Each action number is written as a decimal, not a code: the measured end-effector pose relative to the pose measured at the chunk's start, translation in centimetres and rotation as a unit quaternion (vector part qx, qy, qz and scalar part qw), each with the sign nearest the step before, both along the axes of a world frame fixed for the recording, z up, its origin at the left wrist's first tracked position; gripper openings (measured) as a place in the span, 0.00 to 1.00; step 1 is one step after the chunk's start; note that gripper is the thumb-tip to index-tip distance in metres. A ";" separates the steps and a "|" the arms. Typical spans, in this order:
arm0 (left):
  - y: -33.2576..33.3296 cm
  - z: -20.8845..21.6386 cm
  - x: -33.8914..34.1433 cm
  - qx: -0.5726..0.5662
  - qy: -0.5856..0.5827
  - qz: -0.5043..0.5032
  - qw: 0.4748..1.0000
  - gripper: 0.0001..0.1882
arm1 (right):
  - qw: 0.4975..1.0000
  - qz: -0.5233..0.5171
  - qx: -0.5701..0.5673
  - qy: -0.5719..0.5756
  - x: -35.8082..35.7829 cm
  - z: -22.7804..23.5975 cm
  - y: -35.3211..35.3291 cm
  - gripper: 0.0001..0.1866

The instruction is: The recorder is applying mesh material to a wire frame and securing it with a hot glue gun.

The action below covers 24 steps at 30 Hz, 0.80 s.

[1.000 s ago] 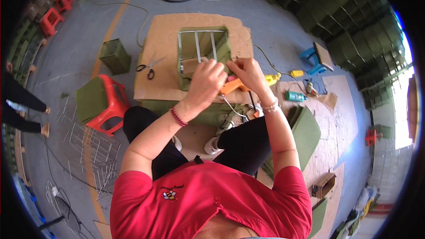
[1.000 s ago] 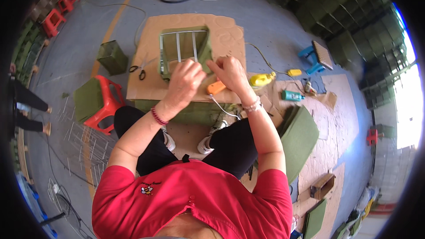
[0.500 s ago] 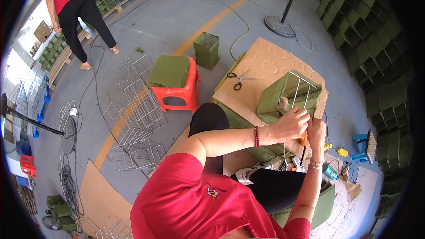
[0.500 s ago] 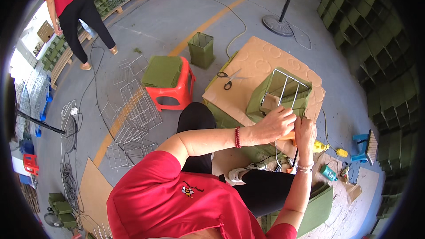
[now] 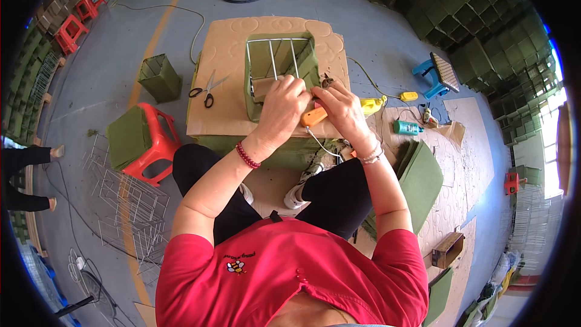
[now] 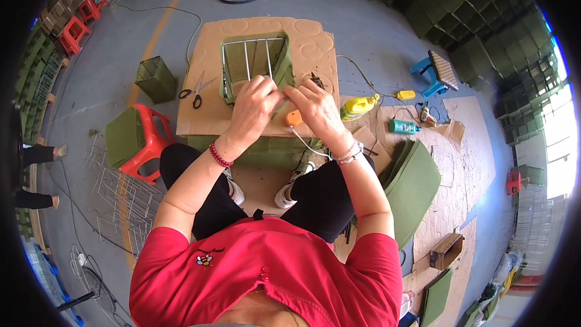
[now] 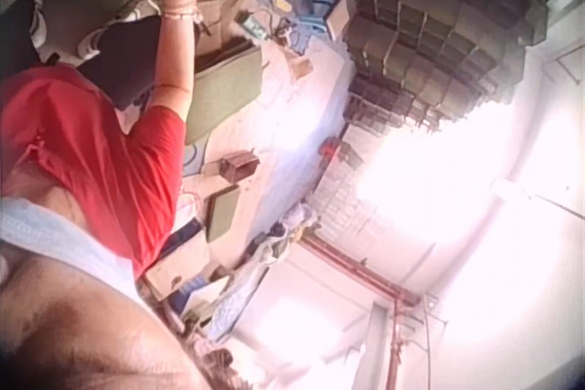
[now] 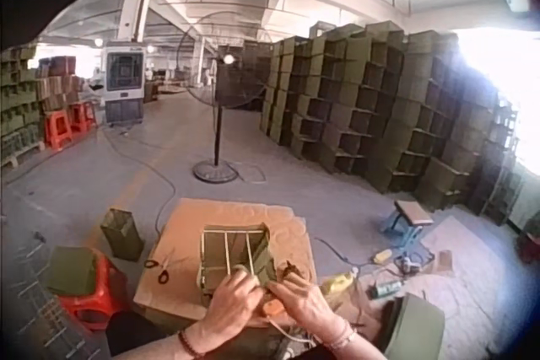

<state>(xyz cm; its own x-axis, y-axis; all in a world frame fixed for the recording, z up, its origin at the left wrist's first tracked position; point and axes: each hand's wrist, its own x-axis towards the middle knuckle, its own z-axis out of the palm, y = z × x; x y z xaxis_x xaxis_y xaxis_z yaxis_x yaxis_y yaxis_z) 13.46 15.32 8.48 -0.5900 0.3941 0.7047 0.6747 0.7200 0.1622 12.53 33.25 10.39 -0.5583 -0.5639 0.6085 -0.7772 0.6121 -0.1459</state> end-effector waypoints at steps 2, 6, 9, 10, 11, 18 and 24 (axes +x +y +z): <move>0.3 0.2 0.2 -0.003 0.013 0.007 1.000 0.03 | 1.000 0.022 0.016 0.002 -0.8 0.0 0.3 0.15; -1.3 0.8 1.3 0.039 0.031 0.007 0.999 0.08 | 0.998 0.038 0.046 0.004 -1.2 0.4 1.1 0.15; -3.7 1.0 2.2 0.054 0.040 0.016 0.998 0.15 | 0.998 0.032 0.056 0.008 -1.0 0.5 1.2 0.14; -4.1 0.9 2.3 0.042 0.034 0.019 0.998 0.14 | 0.998 0.032 0.053 0.007 -1.0 0.5 1.2 0.14; -4.2 0.8 2.4 0.034 0.028 0.020 0.999 0.14 | 0.998 0.037 0.055 0.010 -0.9 0.5 1.1 0.13; -3.8 0.7 1.7 -0.094 0.069 0.064 0.991 0.09 | 0.996 0.011 0.073 0.042 -0.2 0.7 -0.1 0.13; -4.3 1.1 1.2 -0.072 0.039 0.049 0.995 0.07 | 0.995 0.070 -0.027 0.061 -0.1 -1.0 -2.7 0.13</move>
<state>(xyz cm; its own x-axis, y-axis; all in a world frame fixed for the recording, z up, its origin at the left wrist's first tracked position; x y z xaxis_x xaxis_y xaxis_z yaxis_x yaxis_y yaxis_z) 14.67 11.02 9.55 -0.5757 0.4374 0.6908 0.6070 0.7947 0.0027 12.43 30.50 9.35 -0.3962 -0.5958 0.6986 -0.8685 0.4900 -0.0747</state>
